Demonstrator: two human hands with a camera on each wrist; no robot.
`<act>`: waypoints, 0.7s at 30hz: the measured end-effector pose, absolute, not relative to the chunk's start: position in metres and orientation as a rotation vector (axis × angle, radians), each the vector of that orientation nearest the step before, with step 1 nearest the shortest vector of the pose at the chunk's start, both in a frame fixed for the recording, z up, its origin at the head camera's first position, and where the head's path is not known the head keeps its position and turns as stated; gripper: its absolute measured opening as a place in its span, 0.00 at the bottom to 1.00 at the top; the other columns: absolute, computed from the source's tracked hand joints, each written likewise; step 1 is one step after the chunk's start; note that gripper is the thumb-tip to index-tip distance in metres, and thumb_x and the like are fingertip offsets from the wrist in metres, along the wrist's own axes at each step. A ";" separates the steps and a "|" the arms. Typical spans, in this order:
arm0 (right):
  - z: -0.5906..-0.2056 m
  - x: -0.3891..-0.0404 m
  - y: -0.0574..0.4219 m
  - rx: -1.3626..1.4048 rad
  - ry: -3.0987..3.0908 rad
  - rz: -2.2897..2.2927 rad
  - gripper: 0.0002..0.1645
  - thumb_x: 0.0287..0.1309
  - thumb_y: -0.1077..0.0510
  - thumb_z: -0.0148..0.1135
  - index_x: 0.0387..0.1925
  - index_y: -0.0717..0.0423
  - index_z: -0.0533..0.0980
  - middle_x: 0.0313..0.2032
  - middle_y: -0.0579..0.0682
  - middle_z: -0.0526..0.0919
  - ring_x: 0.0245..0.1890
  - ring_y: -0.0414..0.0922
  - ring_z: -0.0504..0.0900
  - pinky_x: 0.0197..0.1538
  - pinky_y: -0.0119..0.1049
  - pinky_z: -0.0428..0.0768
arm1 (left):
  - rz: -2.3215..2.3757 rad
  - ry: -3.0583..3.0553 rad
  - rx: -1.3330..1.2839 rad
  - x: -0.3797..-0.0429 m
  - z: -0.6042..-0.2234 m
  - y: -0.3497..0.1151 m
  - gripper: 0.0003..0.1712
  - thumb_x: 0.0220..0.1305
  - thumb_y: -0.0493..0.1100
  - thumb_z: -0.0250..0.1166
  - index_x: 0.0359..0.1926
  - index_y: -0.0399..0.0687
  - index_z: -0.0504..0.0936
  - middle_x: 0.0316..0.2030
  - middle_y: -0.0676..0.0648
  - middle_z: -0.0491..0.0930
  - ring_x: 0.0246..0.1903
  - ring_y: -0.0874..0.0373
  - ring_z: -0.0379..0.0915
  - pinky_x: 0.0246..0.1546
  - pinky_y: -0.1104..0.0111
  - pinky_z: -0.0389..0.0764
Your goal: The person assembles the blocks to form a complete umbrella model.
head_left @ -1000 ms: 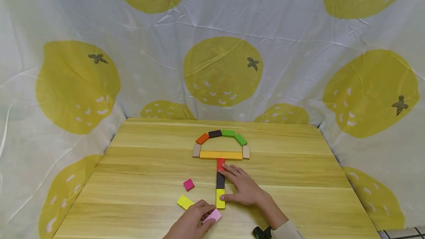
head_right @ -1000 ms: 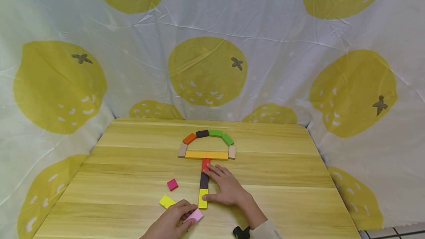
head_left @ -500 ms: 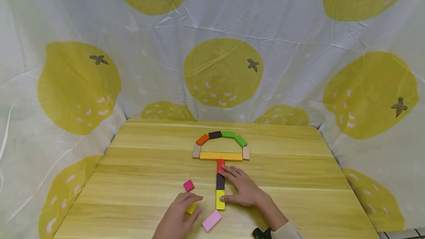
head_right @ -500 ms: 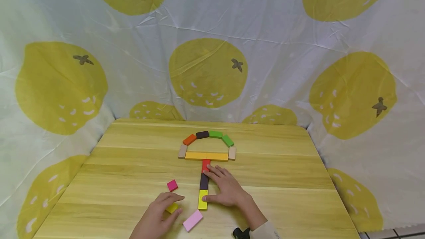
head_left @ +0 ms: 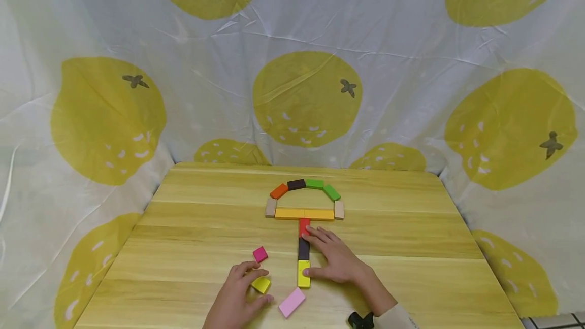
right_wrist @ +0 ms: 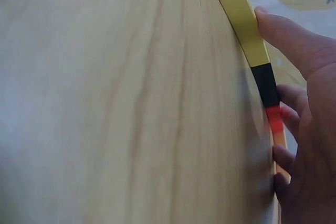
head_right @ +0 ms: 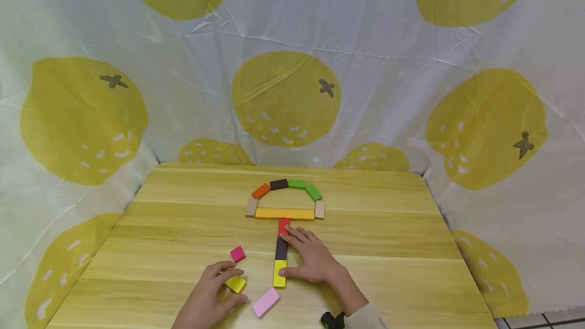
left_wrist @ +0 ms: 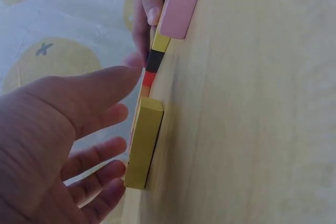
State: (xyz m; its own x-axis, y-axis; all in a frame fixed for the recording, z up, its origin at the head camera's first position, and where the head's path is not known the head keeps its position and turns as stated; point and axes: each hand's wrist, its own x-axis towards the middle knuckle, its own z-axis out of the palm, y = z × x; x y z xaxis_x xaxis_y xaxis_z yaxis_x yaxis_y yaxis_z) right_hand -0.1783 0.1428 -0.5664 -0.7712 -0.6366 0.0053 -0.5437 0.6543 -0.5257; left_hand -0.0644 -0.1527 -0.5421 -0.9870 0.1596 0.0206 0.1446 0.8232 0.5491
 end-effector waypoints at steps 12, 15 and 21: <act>-0.569 -0.178 0.143 -0.959 2.691 -0.767 0.55 0.57 0.21 0.60 0.79 0.38 0.61 0.81 0.42 0.56 0.81 0.57 0.52 0.76 0.65 0.59 | 0.983 2.983 0.047 -0.064 -0.551 -0.155 0.29 0.50 0.57 0.82 0.52 0.55 0.86 0.58 0.50 0.76 0.60 0.49 0.72 0.61 0.51 0.80; -0.569 -0.178 0.143 -0.953 2.692 -0.768 0.54 0.57 0.20 0.60 0.79 0.38 0.61 0.81 0.41 0.56 0.81 0.57 0.52 0.76 0.65 0.59 | 0.990 2.977 0.011 -0.065 -0.552 -0.154 0.32 0.48 0.58 0.83 0.53 0.53 0.85 0.57 0.48 0.77 0.58 0.49 0.74 0.61 0.50 0.81; -0.570 -0.179 0.142 -0.952 2.699 -0.759 0.54 0.57 0.20 0.59 0.79 0.36 0.61 0.81 0.41 0.56 0.81 0.56 0.52 0.76 0.65 0.60 | 0.964 2.976 0.023 -0.065 -0.551 -0.154 0.35 0.48 0.58 0.83 0.55 0.49 0.84 0.55 0.46 0.80 0.56 0.47 0.77 0.60 0.48 0.81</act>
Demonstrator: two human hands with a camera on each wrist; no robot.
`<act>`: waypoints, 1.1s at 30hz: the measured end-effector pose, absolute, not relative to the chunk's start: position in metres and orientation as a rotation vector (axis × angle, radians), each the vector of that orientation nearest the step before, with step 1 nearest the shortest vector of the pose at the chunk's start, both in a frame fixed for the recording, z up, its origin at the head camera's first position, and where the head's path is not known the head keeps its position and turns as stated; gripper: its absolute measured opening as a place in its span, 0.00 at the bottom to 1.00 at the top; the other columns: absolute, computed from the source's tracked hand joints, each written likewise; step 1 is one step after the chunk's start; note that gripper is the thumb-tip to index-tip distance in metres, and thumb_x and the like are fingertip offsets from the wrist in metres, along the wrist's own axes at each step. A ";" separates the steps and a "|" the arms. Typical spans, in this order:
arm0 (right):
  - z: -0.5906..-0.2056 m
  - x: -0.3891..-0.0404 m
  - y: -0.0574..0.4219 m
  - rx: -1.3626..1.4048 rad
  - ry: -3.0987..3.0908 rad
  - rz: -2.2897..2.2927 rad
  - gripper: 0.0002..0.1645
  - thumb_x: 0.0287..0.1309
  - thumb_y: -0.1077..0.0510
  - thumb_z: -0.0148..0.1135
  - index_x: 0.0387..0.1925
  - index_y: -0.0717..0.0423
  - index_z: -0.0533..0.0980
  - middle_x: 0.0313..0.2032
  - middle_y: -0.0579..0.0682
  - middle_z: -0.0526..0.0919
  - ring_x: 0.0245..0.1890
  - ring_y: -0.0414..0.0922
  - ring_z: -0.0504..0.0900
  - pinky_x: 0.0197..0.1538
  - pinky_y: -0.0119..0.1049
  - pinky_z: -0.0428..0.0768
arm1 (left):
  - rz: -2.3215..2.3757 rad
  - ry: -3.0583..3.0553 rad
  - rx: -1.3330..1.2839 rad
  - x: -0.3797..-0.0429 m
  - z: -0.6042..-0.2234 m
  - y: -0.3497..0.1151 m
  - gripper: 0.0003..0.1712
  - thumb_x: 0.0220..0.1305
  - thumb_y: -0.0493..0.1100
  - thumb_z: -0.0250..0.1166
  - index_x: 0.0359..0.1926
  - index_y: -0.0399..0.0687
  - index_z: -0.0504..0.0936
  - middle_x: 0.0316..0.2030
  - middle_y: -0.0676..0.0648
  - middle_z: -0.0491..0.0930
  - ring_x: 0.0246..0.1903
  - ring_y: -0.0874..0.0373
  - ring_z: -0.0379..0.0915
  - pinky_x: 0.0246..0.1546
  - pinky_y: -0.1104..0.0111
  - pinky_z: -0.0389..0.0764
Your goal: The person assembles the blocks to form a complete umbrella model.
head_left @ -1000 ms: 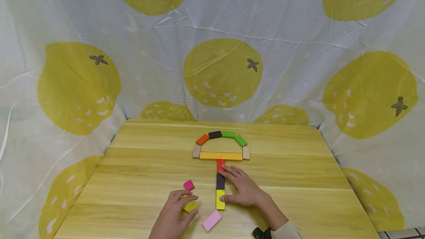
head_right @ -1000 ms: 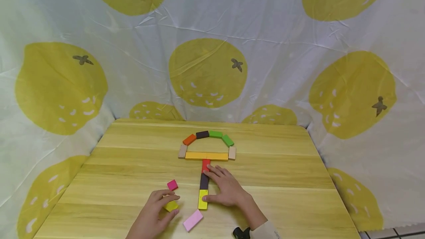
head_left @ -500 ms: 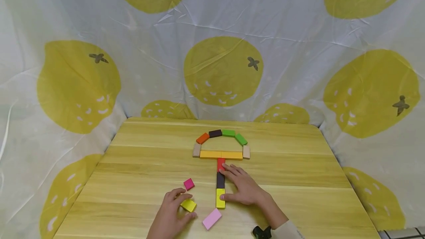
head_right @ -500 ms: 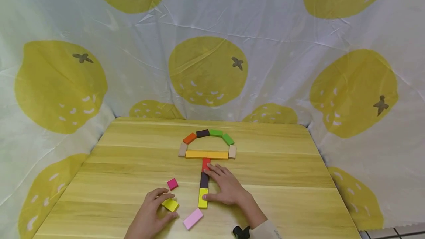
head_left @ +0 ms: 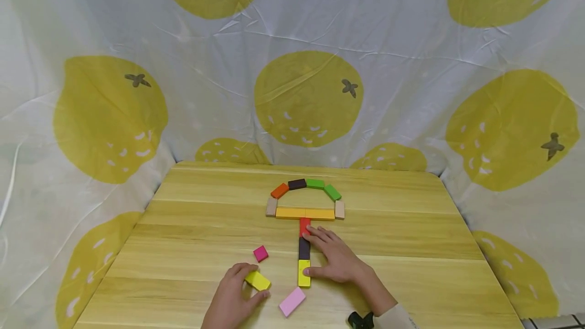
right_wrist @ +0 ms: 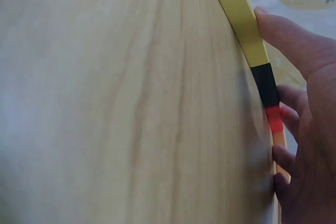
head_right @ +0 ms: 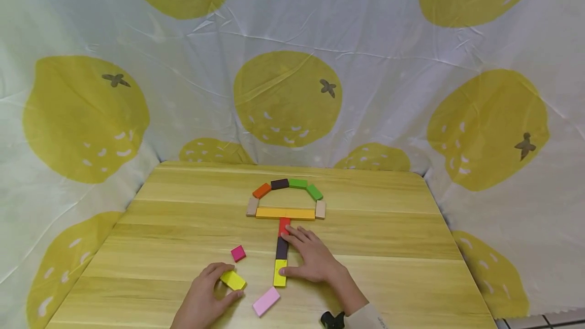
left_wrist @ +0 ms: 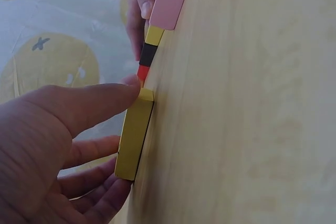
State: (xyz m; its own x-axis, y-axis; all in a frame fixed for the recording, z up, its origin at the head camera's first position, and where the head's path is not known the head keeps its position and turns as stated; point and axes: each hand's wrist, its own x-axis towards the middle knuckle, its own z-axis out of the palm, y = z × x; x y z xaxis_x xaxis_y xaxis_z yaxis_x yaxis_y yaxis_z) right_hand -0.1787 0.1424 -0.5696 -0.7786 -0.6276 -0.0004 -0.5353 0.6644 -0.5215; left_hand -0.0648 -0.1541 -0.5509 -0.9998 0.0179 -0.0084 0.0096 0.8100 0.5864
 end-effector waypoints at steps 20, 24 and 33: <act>-0.568 -0.177 0.143 -0.947 2.685 -0.779 0.54 0.57 0.22 0.61 0.79 0.37 0.61 0.81 0.42 0.56 0.81 0.57 0.52 0.76 0.65 0.60 | 0.996 2.795 0.264 -0.061 -0.549 -0.158 0.35 0.52 0.61 0.79 0.58 0.53 0.82 0.60 0.46 0.78 0.60 0.44 0.74 0.60 0.43 0.79; -0.568 -0.178 0.142 -0.954 2.691 -0.777 0.54 0.57 0.22 0.61 0.79 0.38 0.61 0.81 0.43 0.57 0.81 0.57 0.52 0.75 0.65 0.60 | 1.004 2.783 0.242 -0.062 -0.550 -0.156 0.36 0.51 0.65 0.79 0.57 0.55 0.82 0.61 0.46 0.77 0.62 0.44 0.73 0.62 0.43 0.77; -0.568 -0.178 0.142 -0.958 2.696 -0.778 0.54 0.57 0.22 0.61 0.79 0.39 0.62 0.81 0.43 0.57 0.81 0.57 0.52 0.76 0.65 0.60 | 1.024 2.736 0.245 -0.063 -0.551 -0.153 0.34 0.49 0.66 0.80 0.54 0.56 0.83 0.61 0.47 0.77 0.61 0.45 0.72 0.63 0.43 0.77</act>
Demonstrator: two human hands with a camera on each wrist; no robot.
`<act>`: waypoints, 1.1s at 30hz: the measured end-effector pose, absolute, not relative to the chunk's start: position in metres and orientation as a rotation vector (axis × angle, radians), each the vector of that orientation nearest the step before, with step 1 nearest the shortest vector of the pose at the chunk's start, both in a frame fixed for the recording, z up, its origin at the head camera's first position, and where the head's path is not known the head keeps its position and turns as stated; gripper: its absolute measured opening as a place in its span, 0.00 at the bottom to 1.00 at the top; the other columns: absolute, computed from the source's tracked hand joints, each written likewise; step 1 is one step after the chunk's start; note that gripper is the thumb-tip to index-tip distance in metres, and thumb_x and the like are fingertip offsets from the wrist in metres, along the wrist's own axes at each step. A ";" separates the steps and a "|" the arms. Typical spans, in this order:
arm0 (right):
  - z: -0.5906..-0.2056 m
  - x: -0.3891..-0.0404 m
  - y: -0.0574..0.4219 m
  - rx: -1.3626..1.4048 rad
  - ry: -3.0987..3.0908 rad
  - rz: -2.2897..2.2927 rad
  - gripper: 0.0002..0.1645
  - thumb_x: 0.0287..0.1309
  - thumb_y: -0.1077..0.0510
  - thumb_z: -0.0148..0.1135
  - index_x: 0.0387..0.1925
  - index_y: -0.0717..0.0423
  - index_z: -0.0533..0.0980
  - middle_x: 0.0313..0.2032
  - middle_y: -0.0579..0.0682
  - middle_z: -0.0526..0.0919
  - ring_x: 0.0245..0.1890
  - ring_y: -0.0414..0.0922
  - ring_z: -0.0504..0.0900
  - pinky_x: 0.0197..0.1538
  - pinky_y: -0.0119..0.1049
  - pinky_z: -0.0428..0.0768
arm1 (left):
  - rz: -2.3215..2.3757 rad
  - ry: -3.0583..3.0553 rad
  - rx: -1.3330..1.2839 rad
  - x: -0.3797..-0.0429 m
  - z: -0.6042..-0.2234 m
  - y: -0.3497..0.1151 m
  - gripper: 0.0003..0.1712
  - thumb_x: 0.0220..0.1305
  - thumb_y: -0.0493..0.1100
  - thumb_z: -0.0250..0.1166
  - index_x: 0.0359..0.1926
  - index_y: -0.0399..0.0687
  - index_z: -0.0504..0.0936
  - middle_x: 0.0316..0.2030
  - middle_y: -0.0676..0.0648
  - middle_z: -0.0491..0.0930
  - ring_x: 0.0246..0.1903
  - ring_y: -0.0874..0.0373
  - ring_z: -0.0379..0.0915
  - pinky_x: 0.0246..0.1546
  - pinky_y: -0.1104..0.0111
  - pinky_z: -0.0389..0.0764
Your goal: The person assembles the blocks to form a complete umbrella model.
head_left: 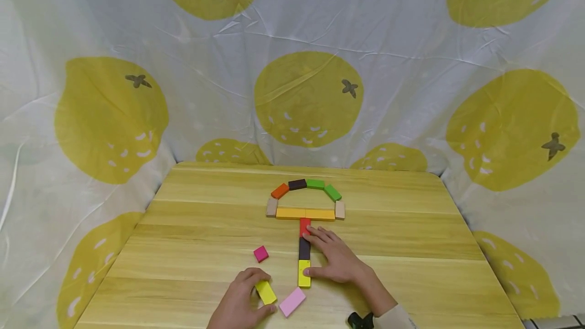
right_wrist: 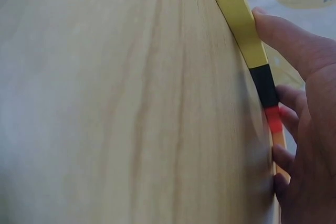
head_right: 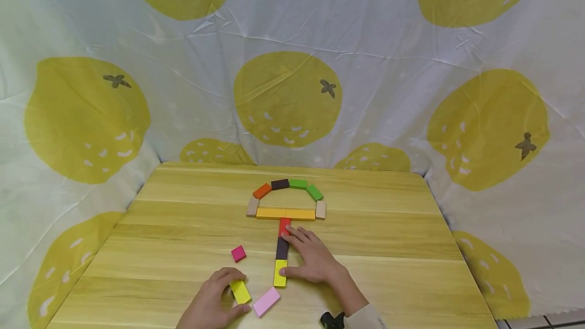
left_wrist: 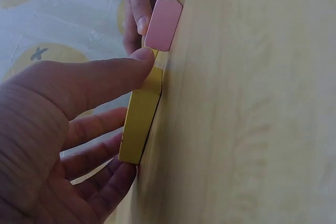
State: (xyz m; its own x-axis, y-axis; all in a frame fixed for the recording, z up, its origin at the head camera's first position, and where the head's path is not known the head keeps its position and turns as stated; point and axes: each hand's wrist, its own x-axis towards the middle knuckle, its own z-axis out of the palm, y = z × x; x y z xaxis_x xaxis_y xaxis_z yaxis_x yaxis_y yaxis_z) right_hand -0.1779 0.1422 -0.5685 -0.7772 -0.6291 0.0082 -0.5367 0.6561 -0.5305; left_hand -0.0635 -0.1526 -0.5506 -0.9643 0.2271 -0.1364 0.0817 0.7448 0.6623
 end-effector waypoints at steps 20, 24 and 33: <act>-0.566 -0.176 0.142 -0.962 2.694 -0.817 0.54 0.57 0.24 0.63 0.79 0.40 0.62 0.80 0.43 0.57 0.81 0.57 0.53 0.75 0.66 0.60 | 0.995 2.750 0.347 -0.061 -0.549 -0.148 0.33 0.50 0.70 0.77 0.52 0.62 0.83 0.58 0.55 0.75 0.57 0.53 0.72 0.60 0.49 0.80; -0.567 -0.176 0.142 -0.964 2.696 -0.808 0.54 0.57 0.23 0.63 0.79 0.40 0.62 0.80 0.43 0.57 0.81 0.57 0.53 0.75 0.65 0.61 | 0.967 2.765 0.390 -0.061 -0.548 -0.146 0.32 0.51 0.72 0.75 0.52 0.65 0.84 0.59 0.57 0.75 0.57 0.54 0.70 0.59 0.52 0.81; -0.566 -0.176 0.142 -0.957 2.690 -0.807 0.54 0.57 0.22 0.62 0.79 0.39 0.62 0.81 0.42 0.57 0.81 0.57 0.52 0.75 0.65 0.61 | 0.901 2.747 0.547 -0.061 -0.546 -0.144 0.18 0.58 0.69 0.71 0.47 0.75 0.86 0.61 0.57 0.75 0.61 0.52 0.71 0.62 0.49 0.78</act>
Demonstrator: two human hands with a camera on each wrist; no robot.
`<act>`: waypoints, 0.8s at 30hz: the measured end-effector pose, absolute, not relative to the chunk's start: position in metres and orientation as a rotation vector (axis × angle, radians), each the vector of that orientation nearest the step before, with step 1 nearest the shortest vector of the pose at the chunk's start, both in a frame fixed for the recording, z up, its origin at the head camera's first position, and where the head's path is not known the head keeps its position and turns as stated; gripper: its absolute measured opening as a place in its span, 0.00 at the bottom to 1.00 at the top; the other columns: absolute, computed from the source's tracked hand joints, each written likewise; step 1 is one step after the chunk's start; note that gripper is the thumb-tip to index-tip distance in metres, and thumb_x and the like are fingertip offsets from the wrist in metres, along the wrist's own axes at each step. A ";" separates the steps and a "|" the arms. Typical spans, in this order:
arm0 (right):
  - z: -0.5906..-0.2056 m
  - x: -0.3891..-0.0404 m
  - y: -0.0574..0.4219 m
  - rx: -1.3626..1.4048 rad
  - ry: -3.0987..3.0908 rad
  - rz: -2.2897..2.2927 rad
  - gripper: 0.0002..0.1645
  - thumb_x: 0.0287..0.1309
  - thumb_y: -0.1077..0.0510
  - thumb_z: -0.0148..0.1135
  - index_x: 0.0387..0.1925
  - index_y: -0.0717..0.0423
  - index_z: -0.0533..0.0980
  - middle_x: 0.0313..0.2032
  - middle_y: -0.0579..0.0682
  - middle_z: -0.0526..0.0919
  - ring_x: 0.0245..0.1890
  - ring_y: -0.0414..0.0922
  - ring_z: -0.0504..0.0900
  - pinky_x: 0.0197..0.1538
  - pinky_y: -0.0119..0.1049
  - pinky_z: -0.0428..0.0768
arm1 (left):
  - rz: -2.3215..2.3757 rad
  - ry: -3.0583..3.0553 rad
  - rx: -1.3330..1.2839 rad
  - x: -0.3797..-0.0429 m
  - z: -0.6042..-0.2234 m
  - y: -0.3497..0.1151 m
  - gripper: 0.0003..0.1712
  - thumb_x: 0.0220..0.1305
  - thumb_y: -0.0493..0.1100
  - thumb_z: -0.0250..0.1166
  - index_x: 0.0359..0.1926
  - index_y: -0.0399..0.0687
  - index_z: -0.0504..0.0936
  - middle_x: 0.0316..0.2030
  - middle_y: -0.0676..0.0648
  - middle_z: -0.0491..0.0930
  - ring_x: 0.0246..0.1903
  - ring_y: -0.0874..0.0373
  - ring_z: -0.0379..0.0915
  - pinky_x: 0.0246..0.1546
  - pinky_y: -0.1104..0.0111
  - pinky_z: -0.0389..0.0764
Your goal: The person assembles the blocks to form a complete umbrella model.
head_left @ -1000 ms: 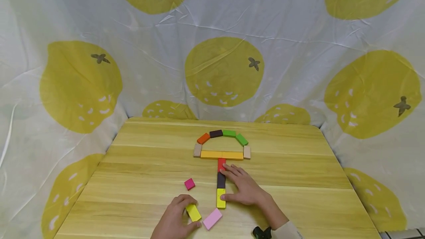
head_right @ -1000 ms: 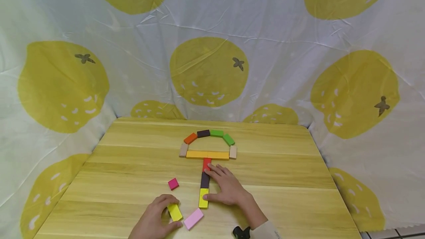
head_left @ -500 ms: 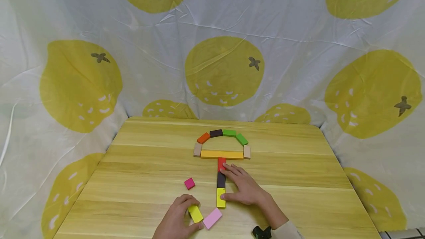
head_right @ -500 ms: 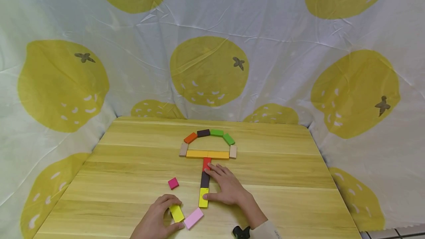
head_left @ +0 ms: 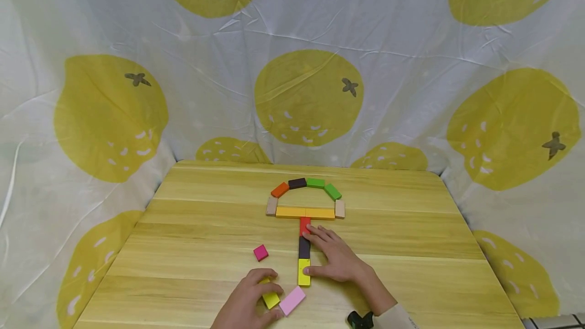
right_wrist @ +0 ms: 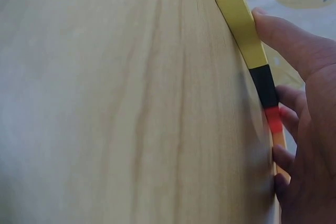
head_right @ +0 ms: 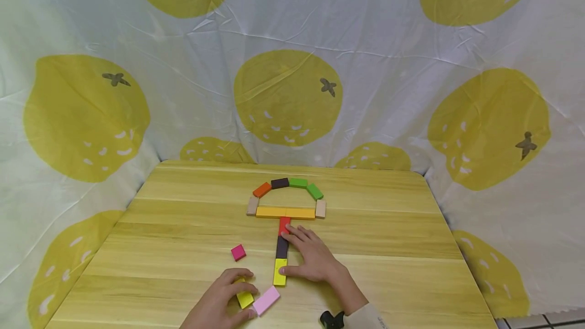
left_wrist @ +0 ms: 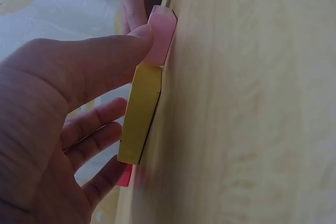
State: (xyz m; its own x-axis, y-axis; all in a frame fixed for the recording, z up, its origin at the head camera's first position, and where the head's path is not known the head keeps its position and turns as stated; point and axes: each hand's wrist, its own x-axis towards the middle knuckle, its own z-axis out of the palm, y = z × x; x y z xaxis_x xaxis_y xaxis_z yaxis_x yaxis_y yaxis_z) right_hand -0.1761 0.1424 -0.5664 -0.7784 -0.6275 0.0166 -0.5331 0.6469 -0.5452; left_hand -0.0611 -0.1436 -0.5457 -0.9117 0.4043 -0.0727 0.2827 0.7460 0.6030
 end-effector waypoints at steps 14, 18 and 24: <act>-0.568 -0.178 0.143 -0.962 2.709 -0.789 0.54 0.57 0.22 0.62 0.79 0.37 0.61 0.81 0.42 0.57 0.81 0.56 0.53 0.76 0.64 0.61 | 0.919 2.763 0.685 -0.063 -0.554 -0.146 0.08 0.63 0.60 0.72 0.43 0.76 0.87 0.57 0.59 0.77 0.59 0.58 0.70 0.61 0.57 0.79; -0.567 -0.177 0.143 -0.962 2.708 -0.789 0.54 0.57 0.22 0.62 0.79 0.38 0.62 0.80 0.43 0.57 0.81 0.56 0.53 0.76 0.64 0.61 | 0.909 2.760 0.665 -0.064 -0.553 -0.145 0.07 0.63 0.58 0.73 0.42 0.75 0.87 0.57 0.59 0.77 0.59 0.57 0.70 0.61 0.56 0.78; -0.568 -0.177 0.143 -0.962 2.705 -0.795 0.54 0.57 0.22 0.62 0.79 0.38 0.62 0.80 0.43 0.57 0.81 0.56 0.52 0.76 0.64 0.61 | 0.899 2.752 0.644 -0.063 -0.550 -0.144 0.05 0.63 0.56 0.73 0.40 0.75 0.88 0.56 0.59 0.77 0.58 0.57 0.69 0.60 0.56 0.78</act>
State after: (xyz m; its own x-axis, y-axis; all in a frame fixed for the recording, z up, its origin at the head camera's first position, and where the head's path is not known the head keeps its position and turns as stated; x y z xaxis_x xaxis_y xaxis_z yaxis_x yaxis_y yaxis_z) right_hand -0.1766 0.1431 -0.5675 -0.7797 -0.6257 0.0241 -0.5394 0.6515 -0.5335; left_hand -0.0632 -0.1436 -0.5501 -0.8910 0.4528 -0.0320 0.3466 0.7243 0.5960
